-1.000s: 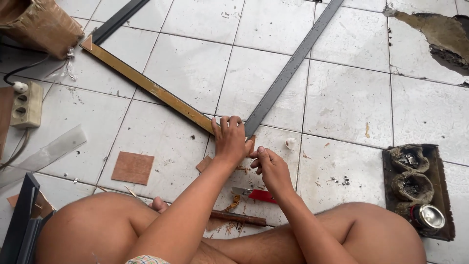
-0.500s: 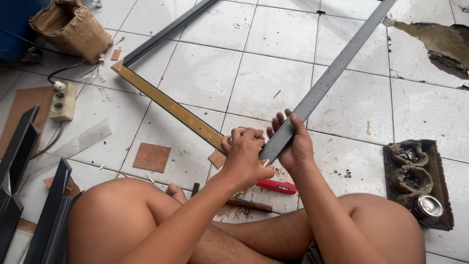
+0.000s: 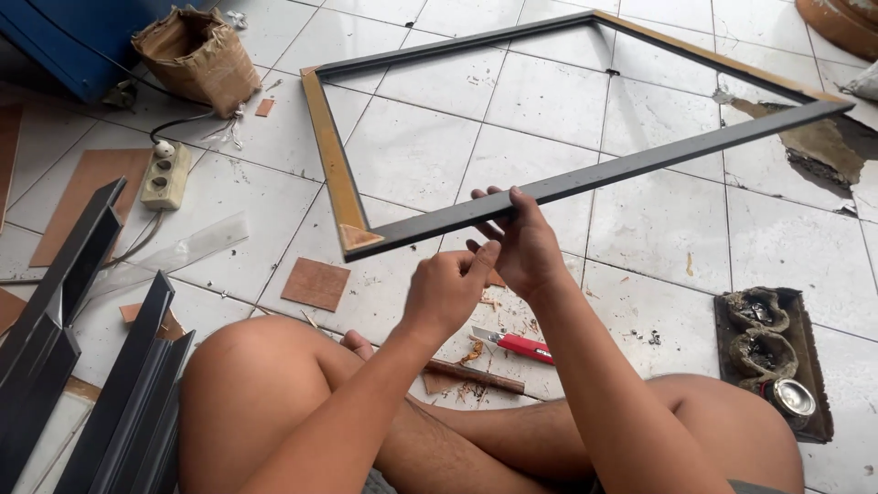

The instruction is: Reinforcing the corners of a picture frame by gluing and hammering small wooden blocks into the joints.

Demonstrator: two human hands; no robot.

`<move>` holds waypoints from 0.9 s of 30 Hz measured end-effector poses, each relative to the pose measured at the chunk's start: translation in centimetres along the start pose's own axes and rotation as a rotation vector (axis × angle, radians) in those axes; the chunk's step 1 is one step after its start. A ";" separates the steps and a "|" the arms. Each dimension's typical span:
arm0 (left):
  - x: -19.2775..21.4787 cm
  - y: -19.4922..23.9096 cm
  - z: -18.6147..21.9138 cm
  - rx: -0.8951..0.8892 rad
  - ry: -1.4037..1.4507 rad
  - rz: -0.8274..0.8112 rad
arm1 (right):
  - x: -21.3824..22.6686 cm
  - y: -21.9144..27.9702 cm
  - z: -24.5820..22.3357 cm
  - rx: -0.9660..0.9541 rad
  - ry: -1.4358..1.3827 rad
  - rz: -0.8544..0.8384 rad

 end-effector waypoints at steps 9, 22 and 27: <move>1.9 -0.7 -1.8 0.268 1.053 0.477 | 0.1 -2.5 0.0 0.070 -0.214 0.145; 6.8 -3.3 -8.5 0.177 1.248 0.845 | 18.9 -0.2 -14.5 0.392 -0.276 0.452; 6.3 -5.5 -9.0 0.175 1.287 0.817 | 19.1 2.0 -14.6 0.477 -0.320 0.462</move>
Point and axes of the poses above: each hand's wrist, its own y-axis away from the middle knuckle, its own x-axis out of the back of the hand, z = x × y, the point moved 9 cm from there along -y, towards the middle knuckle, and after that the axes turned 12 degrees about -x, right-handed, at the moved point
